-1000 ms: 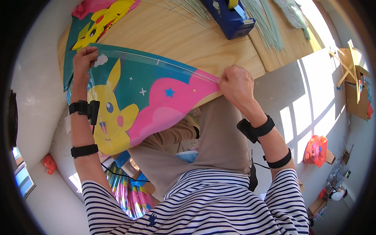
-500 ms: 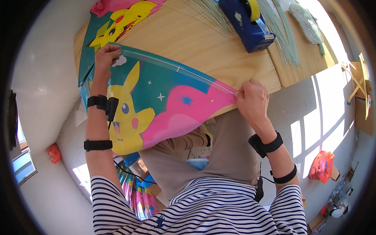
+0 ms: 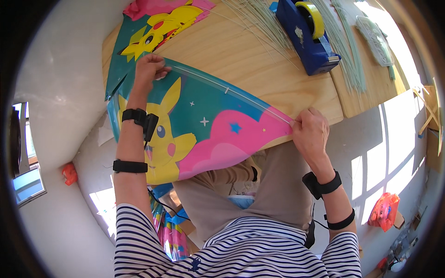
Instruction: Assemble a kite by attaching string and plastic supports to the printed sail.
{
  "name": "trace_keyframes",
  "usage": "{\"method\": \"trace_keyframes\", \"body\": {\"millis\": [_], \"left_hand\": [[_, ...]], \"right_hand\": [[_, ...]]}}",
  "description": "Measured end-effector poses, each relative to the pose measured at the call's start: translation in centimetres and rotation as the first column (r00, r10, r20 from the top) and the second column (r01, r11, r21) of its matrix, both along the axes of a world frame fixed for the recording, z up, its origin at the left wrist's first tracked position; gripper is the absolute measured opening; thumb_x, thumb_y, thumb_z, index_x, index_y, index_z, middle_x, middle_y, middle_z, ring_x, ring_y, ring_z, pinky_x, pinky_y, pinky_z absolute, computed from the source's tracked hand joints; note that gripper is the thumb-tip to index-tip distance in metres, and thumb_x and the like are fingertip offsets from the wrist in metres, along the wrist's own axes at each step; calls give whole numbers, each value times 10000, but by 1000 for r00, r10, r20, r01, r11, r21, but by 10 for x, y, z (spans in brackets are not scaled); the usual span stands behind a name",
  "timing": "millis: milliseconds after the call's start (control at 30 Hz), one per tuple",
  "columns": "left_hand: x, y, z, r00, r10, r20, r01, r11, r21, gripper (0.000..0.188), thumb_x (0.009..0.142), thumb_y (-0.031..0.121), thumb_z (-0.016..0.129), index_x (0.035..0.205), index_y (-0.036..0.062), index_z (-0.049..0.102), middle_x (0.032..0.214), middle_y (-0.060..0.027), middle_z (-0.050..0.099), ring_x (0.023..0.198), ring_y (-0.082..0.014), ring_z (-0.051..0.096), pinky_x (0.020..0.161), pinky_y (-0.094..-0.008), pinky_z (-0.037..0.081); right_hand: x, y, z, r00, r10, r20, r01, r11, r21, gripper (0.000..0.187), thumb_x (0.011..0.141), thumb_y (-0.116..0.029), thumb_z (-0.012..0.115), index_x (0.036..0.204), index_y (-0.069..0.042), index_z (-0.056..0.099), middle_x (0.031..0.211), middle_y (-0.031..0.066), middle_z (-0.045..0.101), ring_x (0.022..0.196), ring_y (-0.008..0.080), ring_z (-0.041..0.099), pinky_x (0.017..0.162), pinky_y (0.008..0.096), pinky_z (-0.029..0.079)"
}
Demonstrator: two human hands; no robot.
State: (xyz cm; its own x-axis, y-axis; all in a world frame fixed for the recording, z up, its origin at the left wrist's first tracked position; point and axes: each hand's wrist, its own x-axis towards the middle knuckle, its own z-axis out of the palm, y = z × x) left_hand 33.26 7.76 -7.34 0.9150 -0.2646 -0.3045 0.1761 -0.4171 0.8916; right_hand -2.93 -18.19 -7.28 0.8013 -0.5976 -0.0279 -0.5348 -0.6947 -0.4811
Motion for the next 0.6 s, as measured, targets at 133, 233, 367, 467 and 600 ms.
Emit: {"method": "trace_keyframes", "body": {"millis": [133, 233, 367, 467, 600], "left_hand": [[-1, -2, 2, 1000, 13, -7, -13, 1000, 4, 82, 848, -32, 618, 926, -9, 610, 834, -90, 659, 710, -210, 723, 583, -255, 571], [-1, -3, 2, 1000, 15, -10, -15, 1000, 2, 89, 852, -39, 610, 938, -14, 605, 838, -94, 661, 718, -215, 726, 591, -264, 578], [0, -4, 1, 999, 24, -24, -24, 1000, -6, 92, 857, -49, 601, 945, -21, 603, 855, -99, 661, 729, -228, 728, 600, -274, 588], [-1, -6, 1, 999, 31, -39, -32, 999, -22, 96, 860, -51, 597, 952, -25, 604, 872, -103, 660, 736, -243, 730, 605, -279, 594], [1, -6, 0, 997, 38, -63, -40, 999, -30, 107, 862, -44, 604, 968, -28, 604, 883, -107, 660, 747, -261, 731, 613, -280, 597]], "right_hand": [[0, 0, 0, 1000, 10, 4, -10, 1000, 2, 136, 702, -71, 727, 679, -12, 606, 766, 139, 598, 792, 357, 588, 717, 455, 459], [-1, -1, -2, 1000, 12, -3, -12, 1000, -4, 143, 707, -76, 729, 681, -17, 602, 769, 138, 599, 797, 358, 588, 723, 458, 455], [-1, -1, -2, 1000, 15, -9, -15, 1000, -10, 155, 707, -79, 737, 682, -20, 596, 766, 134, 595, 798, 358, 586, 725, 462, 452], [-2, -1, -3, 1000, 16, 8, -16, 1000, -10, 160, 707, -78, 742, 684, -22, 594, 764, 131, 589, 796, 358, 584, 723, 464, 451], [-2, 0, -3, 1000, 28, 4, -28, 999, -34, 163, 714, -83, 748, 695, -27, 596, 783, 135, 599, 805, 360, 588, 726, 465, 451]]}}
